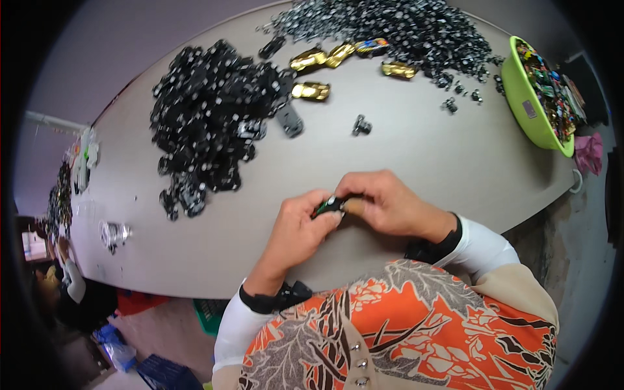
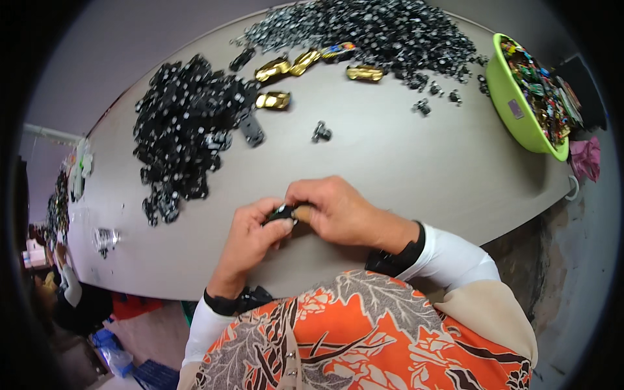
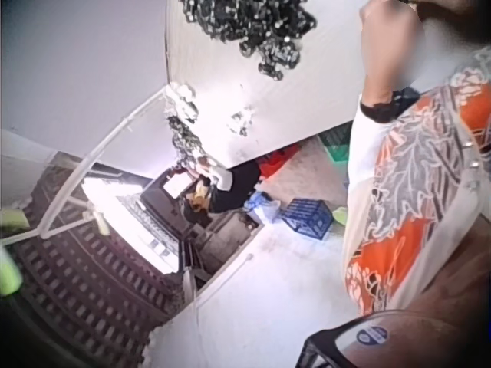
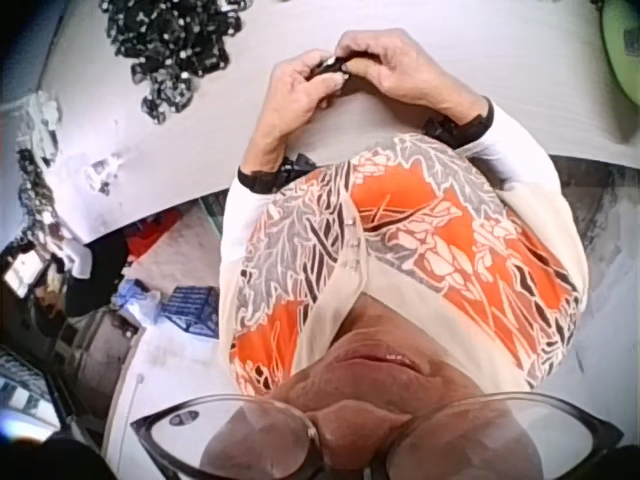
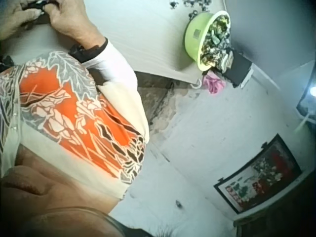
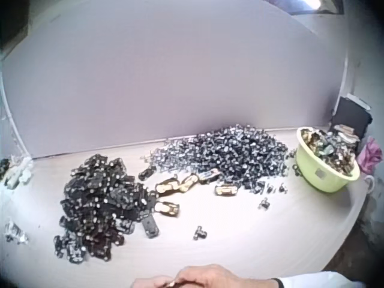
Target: The person assembles small toy cars by hand at a table. They pick up black chassis and colorful car bodies, press them together, and place the completed units on the table. The process is repeated continuously with various car colors.
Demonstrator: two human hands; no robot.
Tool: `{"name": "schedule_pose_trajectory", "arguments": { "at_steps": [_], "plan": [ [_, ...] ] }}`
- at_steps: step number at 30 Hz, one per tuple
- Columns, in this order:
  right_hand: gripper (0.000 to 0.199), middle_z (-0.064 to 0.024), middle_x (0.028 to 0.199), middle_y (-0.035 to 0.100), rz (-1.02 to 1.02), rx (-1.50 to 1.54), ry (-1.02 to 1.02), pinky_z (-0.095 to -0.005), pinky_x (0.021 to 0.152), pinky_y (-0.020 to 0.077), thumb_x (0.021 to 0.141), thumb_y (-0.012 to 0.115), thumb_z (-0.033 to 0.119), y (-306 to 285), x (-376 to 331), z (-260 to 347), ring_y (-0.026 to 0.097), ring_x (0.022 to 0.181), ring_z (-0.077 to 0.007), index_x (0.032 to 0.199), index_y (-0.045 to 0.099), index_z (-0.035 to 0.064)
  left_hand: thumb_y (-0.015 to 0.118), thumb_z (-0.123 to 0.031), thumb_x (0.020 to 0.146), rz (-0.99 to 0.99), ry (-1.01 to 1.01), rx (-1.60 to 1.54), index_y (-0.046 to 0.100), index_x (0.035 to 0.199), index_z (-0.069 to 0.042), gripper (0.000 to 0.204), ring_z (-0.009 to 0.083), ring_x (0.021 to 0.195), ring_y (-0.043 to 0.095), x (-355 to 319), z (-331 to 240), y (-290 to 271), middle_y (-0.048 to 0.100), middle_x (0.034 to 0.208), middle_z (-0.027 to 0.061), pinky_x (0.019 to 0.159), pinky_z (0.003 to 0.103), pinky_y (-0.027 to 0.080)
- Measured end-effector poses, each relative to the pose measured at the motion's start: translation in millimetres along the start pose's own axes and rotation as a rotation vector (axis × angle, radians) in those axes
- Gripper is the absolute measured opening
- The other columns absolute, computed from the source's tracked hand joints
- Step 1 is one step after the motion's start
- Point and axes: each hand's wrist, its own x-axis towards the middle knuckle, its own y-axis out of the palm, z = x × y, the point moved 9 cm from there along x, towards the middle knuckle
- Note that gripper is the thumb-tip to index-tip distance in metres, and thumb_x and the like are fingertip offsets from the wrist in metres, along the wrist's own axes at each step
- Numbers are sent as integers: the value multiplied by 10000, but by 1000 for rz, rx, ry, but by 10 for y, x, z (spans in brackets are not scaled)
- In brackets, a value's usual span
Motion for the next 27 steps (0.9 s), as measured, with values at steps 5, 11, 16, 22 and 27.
{"name": "schedule_pose_trajectory", "arguments": {
  "at_steps": [5, 11, 16, 22, 27],
  "plan": [
    [141, 17, 745, 563, 4, 351, 327, -230, 579, 433, 810, 547, 21, -52, 2, -167, 515, 622, -75, 945, 585, 0, 609, -120, 806, 23, -150, -311, 598, 1045, 1, 268, 44, 505, 500, -169, 51, -73, 611, 705, 38, 418, 155, 346],
    [152, -56, 840, 574, -260, -194, 14, -257, 634, 436, 752, 555, -12, -606, 160, -57, 537, 699, -136, 899, 593, -26, 550, -26, 779, -14, -88, -433, 544, 1098, 2, 321, 91, 565, 522, -440, 91, -249, 586, 753, 84, 472, 204, 407],
    [88, -123, 792, 560, -567, -678, -87, -338, 622, 449, 690, 541, -40, -1517, 303, -53, 571, 692, -284, 767, 562, -3, 586, -42, 726, -194, -38, -475, 528, 1009, 49, 302, 217, 638, 618, -1468, 448, -646, 627, 791, 194, 592, 307, 530],
    [84, -125, 791, 553, -572, -1050, -190, -414, 613, 428, 696, 543, -24, -1818, 618, -198, 550, 685, -351, 769, 521, 13, 619, -6, 783, -507, -366, -276, 509, 1181, 39, 415, 129, 817, 585, -2598, 1285, -1026, 636, 933, 111, 720, 227, 469],
    [158, -120, 651, 603, -404, -799, 16, -359, 514, 446, 704, 575, 8, -1624, 705, -233, 593, 584, -277, 856, 574, 51, 565, -55, 737, -722, -229, 137, 603, 811, 84, 162, 201, 587, 621, -2594, 688, -1281, 646, 766, 184, 561, 289, 515]
  ]
}}
